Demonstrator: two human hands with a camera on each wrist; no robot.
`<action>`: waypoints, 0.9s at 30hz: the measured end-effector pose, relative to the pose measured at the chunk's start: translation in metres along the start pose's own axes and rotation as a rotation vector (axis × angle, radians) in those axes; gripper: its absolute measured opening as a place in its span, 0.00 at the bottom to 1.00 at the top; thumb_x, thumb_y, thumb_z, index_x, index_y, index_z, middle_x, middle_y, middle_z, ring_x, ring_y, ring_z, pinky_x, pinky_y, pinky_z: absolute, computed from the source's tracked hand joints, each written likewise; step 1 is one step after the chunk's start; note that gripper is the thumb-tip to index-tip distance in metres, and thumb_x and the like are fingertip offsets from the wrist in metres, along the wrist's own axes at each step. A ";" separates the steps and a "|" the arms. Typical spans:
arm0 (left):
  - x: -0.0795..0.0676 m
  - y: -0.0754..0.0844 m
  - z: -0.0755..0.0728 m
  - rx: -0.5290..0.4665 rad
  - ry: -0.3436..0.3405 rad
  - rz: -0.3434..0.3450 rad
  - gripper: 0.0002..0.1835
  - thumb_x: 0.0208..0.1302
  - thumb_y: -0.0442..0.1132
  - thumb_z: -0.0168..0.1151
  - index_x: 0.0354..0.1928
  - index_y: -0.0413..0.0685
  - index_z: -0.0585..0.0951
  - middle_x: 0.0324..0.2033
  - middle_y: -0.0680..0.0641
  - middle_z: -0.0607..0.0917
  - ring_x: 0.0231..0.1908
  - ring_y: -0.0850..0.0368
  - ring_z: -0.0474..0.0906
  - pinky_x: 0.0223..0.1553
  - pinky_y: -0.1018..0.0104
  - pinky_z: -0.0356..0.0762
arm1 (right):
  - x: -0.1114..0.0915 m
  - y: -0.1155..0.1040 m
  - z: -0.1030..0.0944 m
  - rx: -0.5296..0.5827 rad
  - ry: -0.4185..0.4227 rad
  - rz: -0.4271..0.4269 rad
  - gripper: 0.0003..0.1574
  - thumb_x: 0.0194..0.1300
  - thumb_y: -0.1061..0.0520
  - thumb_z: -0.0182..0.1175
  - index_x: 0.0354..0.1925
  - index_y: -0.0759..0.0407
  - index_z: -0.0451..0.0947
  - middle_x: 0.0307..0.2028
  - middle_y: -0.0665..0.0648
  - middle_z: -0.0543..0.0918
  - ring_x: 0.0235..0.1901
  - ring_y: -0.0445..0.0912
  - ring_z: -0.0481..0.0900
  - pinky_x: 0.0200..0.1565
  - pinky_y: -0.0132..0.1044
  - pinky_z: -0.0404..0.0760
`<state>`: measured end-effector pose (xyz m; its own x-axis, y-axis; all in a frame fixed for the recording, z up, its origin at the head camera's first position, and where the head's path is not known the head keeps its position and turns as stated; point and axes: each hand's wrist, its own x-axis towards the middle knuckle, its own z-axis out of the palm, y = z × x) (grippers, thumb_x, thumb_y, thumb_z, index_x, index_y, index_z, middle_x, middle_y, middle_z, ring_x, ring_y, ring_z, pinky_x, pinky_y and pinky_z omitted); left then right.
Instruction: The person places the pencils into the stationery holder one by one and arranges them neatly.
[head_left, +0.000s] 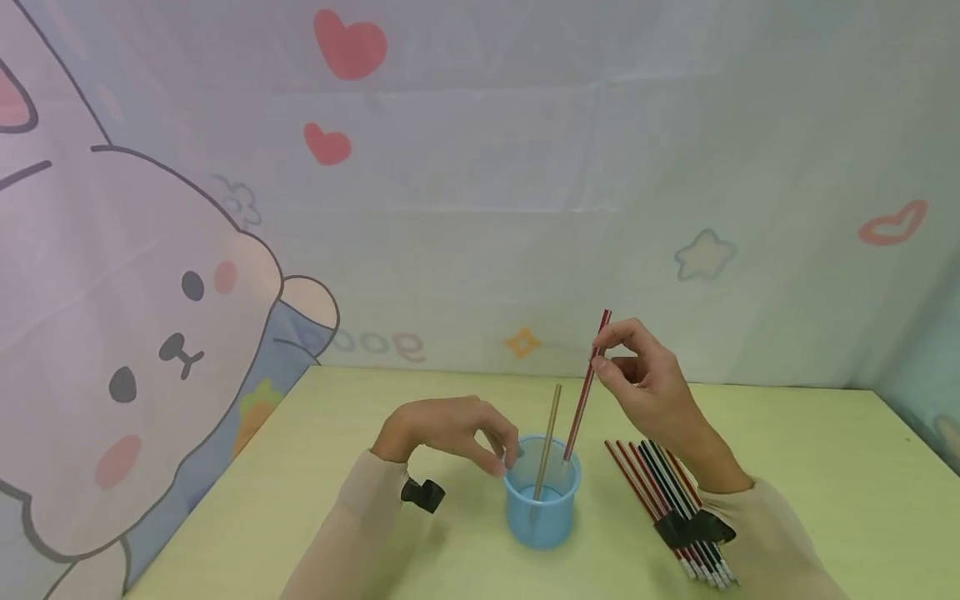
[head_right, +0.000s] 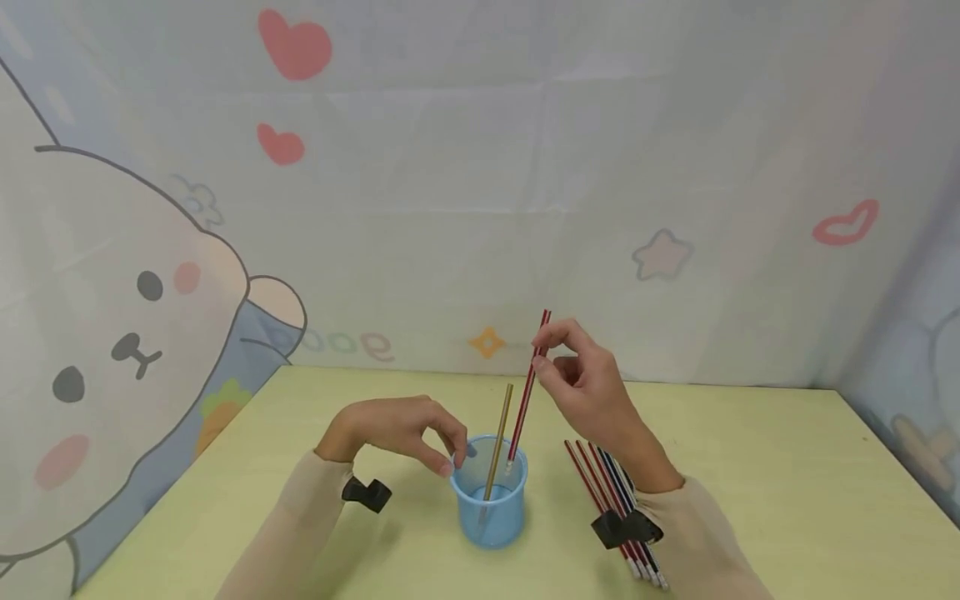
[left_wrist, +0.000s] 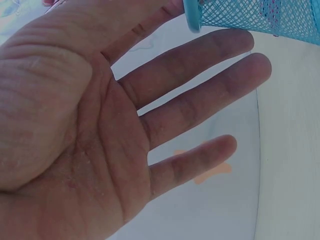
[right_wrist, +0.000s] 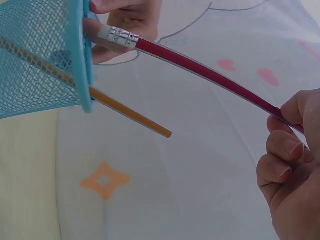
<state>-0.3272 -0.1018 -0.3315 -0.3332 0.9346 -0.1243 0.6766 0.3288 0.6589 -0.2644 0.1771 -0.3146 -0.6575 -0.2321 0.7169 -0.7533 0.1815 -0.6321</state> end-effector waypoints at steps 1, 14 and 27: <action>0.000 0.000 -0.001 0.001 -0.001 0.000 0.02 0.64 0.37 0.69 0.37 0.52 0.84 0.41 0.54 0.86 0.46 0.65 0.83 0.52 0.68 0.80 | 0.000 0.002 0.002 -0.018 -0.014 -0.003 0.12 0.72 0.71 0.52 0.49 0.61 0.72 0.41 0.56 0.75 0.14 0.40 0.64 0.15 0.35 0.62; 0.003 0.002 -0.002 -0.018 -0.034 0.053 0.03 0.65 0.35 0.67 0.39 0.44 0.84 0.40 0.49 0.86 0.46 0.63 0.83 0.52 0.68 0.80 | -0.006 0.033 0.031 -0.271 -0.194 0.091 0.16 0.64 0.69 0.57 0.46 0.52 0.73 0.33 0.50 0.77 0.15 0.39 0.64 0.20 0.30 0.69; 0.002 0.002 -0.001 0.011 -0.023 0.025 0.02 0.65 0.37 0.67 0.39 0.51 0.84 0.39 0.58 0.86 0.46 0.66 0.83 0.52 0.69 0.80 | -0.014 0.042 0.050 -0.306 -0.393 0.066 0.17 0.66 0.66 0.61 0.49 0.49 0.73 0.40 0.50 0.84 0.13 0.32 0.61 0.18 0.28 0.67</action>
<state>-0.3275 -0.0990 -0.3295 -0.3009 0.9455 -0.1244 0.6920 0.3063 0.6537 -0.2863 0.1403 -0.3663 -0.6923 -0.5426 0.4756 -0.7193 0.4665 -0.5148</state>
